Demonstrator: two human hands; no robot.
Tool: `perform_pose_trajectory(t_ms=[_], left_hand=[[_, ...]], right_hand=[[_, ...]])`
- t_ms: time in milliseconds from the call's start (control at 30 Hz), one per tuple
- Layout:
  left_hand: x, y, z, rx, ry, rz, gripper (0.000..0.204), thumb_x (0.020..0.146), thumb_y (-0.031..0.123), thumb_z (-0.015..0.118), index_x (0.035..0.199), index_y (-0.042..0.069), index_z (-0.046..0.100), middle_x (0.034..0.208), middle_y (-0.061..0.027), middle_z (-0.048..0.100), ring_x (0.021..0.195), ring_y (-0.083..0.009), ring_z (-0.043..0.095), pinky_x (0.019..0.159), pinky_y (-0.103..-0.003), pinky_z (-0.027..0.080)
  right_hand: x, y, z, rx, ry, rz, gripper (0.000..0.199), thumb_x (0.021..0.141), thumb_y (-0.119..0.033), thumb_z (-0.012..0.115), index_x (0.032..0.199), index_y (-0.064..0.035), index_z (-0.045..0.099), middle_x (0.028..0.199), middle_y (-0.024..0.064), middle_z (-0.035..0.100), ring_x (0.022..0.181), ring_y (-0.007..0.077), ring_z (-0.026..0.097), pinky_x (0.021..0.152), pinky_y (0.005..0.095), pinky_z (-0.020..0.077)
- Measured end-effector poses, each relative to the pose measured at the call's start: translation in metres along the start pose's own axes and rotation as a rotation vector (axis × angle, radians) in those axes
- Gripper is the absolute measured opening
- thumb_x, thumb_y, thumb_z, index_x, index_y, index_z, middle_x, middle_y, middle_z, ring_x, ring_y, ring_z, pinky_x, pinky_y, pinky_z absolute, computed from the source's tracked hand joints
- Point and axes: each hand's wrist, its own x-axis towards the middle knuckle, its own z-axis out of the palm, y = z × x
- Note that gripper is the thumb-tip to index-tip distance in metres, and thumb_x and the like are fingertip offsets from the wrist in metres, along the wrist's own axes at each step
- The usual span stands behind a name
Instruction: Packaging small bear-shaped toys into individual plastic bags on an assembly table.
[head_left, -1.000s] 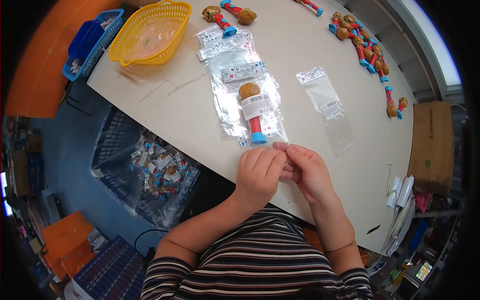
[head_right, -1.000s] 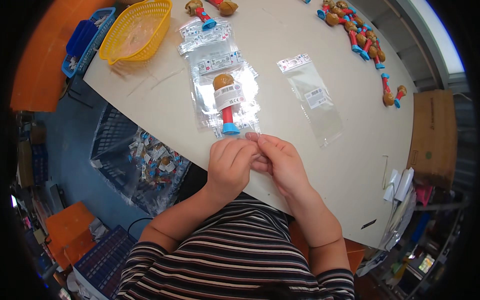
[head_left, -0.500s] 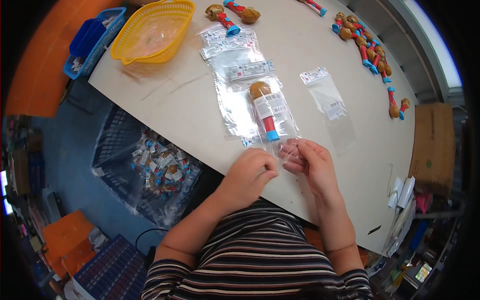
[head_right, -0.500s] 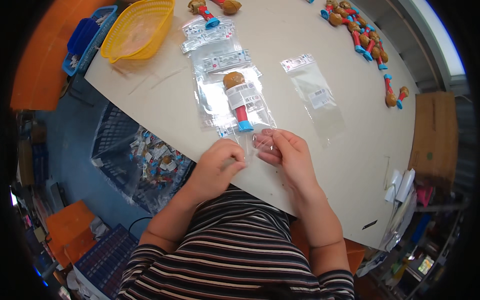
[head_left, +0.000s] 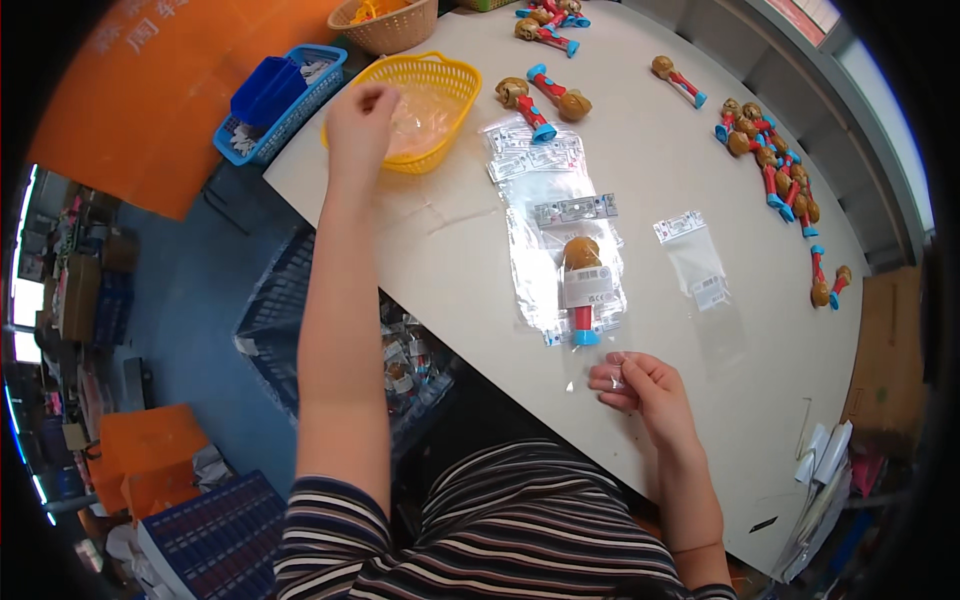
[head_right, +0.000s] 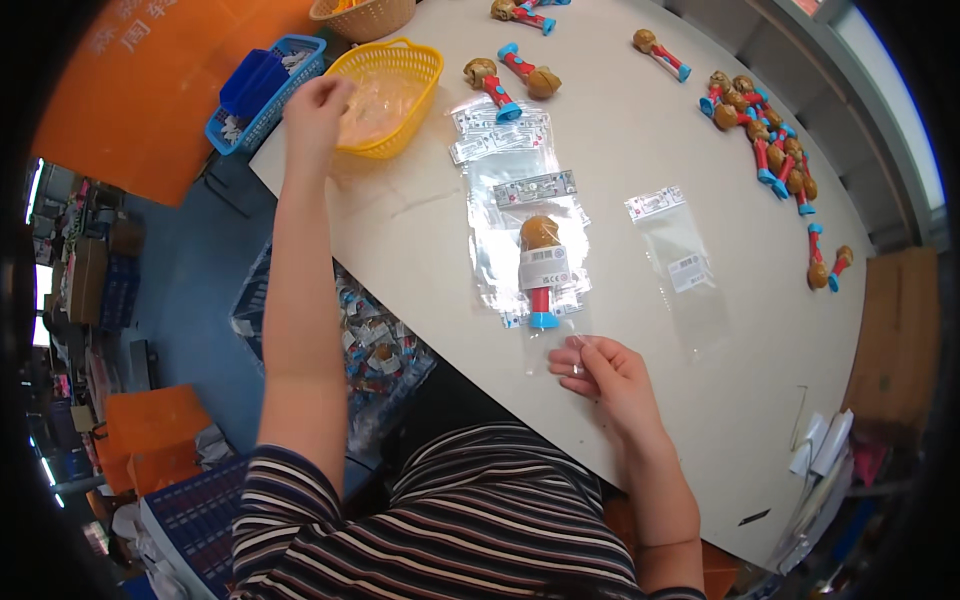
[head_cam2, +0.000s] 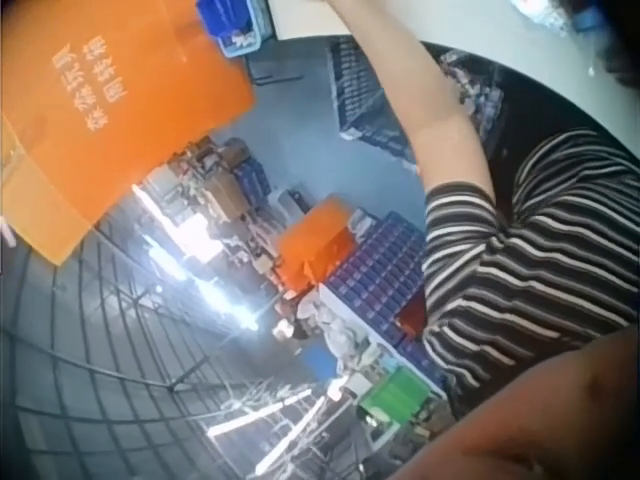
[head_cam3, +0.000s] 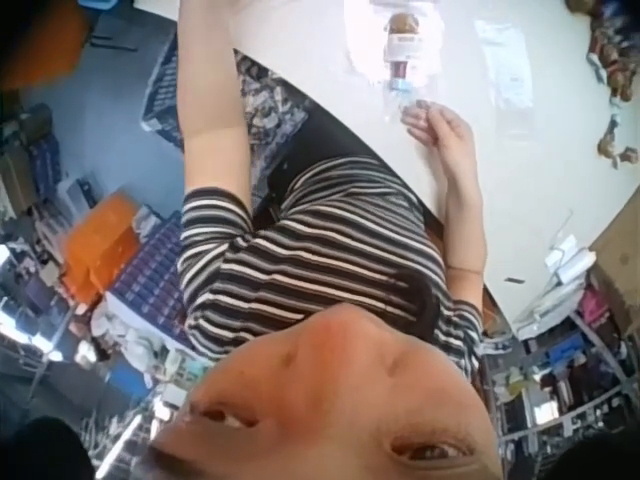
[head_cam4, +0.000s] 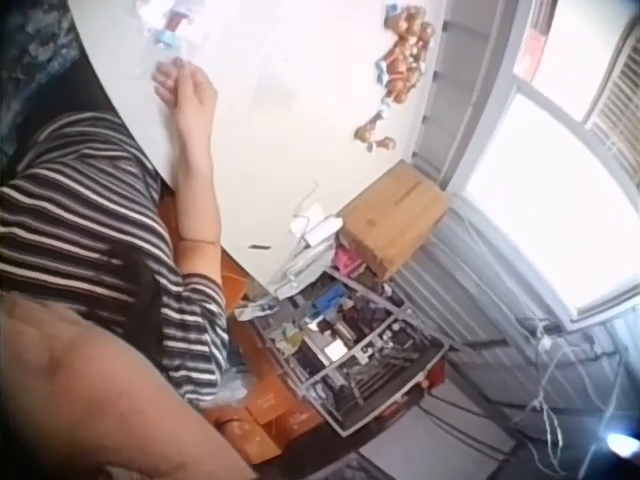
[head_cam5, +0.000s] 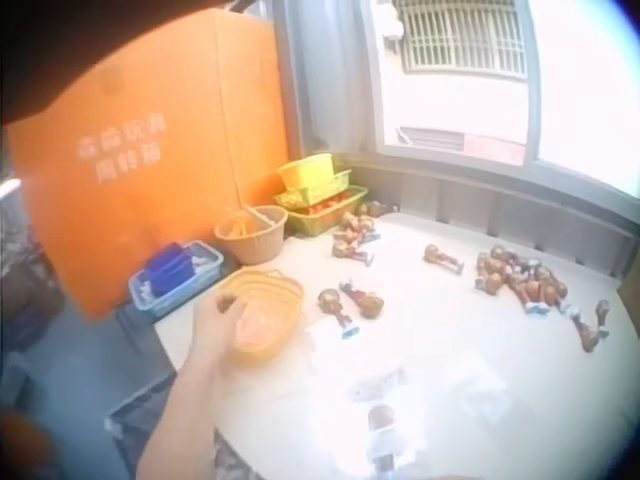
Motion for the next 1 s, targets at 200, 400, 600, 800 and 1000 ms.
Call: perform_pose_trajectory(t_ms=[200,400,600,800,1000], left_hand=[[-0.002,0.013,0.018,0.568,0.282,0.587,0.01,0.081,0.009,0.071,0.089,0.003,0.069,0.085,-0.0132,0.066,0.081,-0.0305,0.063,0.076,-0.038,0.052],[-0.159,0.039,0.022,0.177,-0.39,0.716,0.023,0.072,0.002,0.074,0.094,0.004,0.066,0.1,-0.0135,0.065,0.098,-0.0343,0.062,0.086,-0.043,0.05],[-0.239,0.042,0.032,-0.015,-0.489,0.47,0.025,0.072,-0.001,0.07,0.097,0.002,0.065,0.105,-0.0175,0.063,0.1,-0.0367,0.061,0.088,-0.042,0.051],[-0.263,0.057,0.037,-0.041,-0.551,0.477,0.058,0.068,0.001,0.076,0.124,0.009,0.061,0.131,-0.0194,0.052,0.116,-0.0369,0.055,0.094,-0.041,0.049],[-0.273,0.055,0.06,-0.103,-0.253,0.563,0.046,0.067,0.012,0.083,0.112,0.011,0.068,0.123,-0.0151,0.058,0.107,-0.0308,0.06,0.086,-0.038,0.051]], right_hand=[[-0.003,0.009,-0.012,-0.042,0.011,-0.063,0.027,0.101,-0.014,0.051,0.121,0.0035,0.058,0.107,0.0131,0.07,0.095,0.0168,0.067,0.081,0.0254,0.054],[-0.012,-0.003,-0.022,-0.56,0.151,-0.296,0.033,0.095,-0.007,0.059,0.126,0.0,0.056,0.11,0.0152,0.068,0.099,0.0229,0.067,0.087,0.0313,0.0528],[0.01,-0.025,-0.01,-1.524,0.111,-1.311,0.036,0.071,-0.002,0.074,0.106,-0.0112,0.07,0.122,0.0139,0.063,0.114,0.0337,0.059,0.098,0.049,0.0471],[0.028,-0.03,0.0,-1.189,0.054,-1.285,0.026,0.074,-0.001,0.074,0.098,-0.0056,0.07,0.124,0.0162,0.063,0.112,0.0374,0.059,0.094,0.0429,0.0489],[0.025,-0.027,0.002,-1.121,0.083,-1.273,0.022,0.074,-0.001,0.075,0.095,-0.0027,0.07,0.122,0.0173,0.065,0.11,0.0378,0.06,0.09,0.0415,0.0504]])
